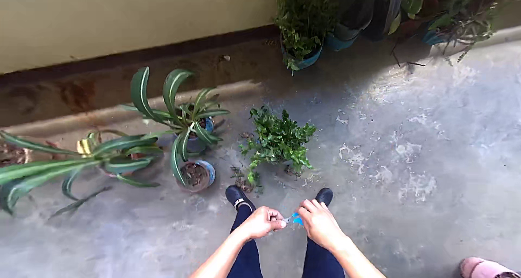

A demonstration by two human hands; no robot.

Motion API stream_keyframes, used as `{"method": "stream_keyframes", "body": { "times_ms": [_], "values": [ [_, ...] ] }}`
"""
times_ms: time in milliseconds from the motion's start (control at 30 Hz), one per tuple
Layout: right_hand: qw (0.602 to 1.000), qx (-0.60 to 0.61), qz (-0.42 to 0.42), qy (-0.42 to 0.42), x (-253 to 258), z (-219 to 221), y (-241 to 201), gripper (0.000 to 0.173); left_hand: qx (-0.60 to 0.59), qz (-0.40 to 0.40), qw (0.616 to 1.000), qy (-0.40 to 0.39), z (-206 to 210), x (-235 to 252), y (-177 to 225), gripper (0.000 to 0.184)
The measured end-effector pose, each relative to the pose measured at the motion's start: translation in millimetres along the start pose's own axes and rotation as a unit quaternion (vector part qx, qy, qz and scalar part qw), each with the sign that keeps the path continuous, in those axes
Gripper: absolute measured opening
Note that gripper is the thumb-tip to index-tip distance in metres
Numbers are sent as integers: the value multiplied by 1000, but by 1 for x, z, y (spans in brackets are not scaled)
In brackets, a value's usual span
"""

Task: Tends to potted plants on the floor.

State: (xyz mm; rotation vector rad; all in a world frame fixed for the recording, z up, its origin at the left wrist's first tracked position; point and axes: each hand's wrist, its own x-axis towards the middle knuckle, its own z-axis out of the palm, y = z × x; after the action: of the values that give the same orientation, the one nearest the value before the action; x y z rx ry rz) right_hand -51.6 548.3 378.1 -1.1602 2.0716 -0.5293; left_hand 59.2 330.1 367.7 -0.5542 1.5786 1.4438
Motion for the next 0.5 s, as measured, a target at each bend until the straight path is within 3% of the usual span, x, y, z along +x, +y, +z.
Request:
{"method": "stream_keyframes", "body": {
  "times_ms": [67,200,300,500],
  "values": [
    [998,-5,7,-62,-32,-16,30,25,1,-33,999,-15,35,17,29,26],
    [998,-56,-16,-7,-86,-59,97,25,-91,-35,995,-27,90,62,88,22],
    [997,-78,-13,-12,-115,-90,141,29,-101,-34,993,-45,120,91,131,22],
    [992,-85,29,-84,-115,-124,187,31,1,-44,997,-63,120,140,182,31]
  ]
}}
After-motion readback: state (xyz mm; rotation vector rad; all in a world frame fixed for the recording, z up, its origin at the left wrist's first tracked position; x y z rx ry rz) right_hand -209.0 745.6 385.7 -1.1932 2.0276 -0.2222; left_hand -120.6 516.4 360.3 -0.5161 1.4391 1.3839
